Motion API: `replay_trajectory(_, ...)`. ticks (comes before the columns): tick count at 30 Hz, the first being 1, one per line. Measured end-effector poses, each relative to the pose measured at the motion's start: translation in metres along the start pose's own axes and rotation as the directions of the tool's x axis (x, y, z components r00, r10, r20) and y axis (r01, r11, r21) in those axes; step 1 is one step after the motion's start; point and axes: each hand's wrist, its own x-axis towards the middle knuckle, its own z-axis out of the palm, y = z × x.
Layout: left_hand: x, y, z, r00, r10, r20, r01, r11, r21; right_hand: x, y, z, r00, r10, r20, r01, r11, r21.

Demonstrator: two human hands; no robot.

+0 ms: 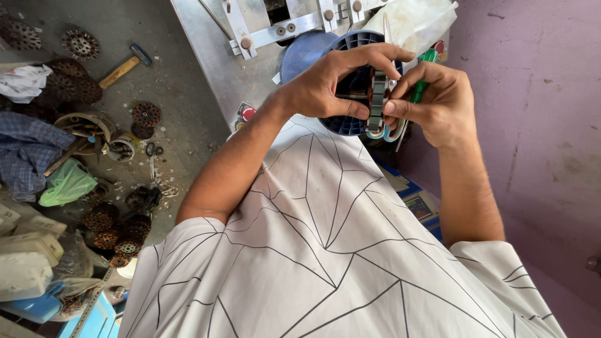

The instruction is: The person uses a green-handled screwdriver to adjust and tighten components on a motor stator with copper windings. They repeatedly rotate the stator and use the screwdriver to manipulate internal parts, occasionally using pliers to adjust small elements.

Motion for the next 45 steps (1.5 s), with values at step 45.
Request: replay_trajectory(45,0.003,0.007,0.014,0.999,0.021,-0.025,-0.012,0.954,0.301,-0.032,0.001,0.036,0.965,-0.231,-0.124,0.148,0.870,-0.471)
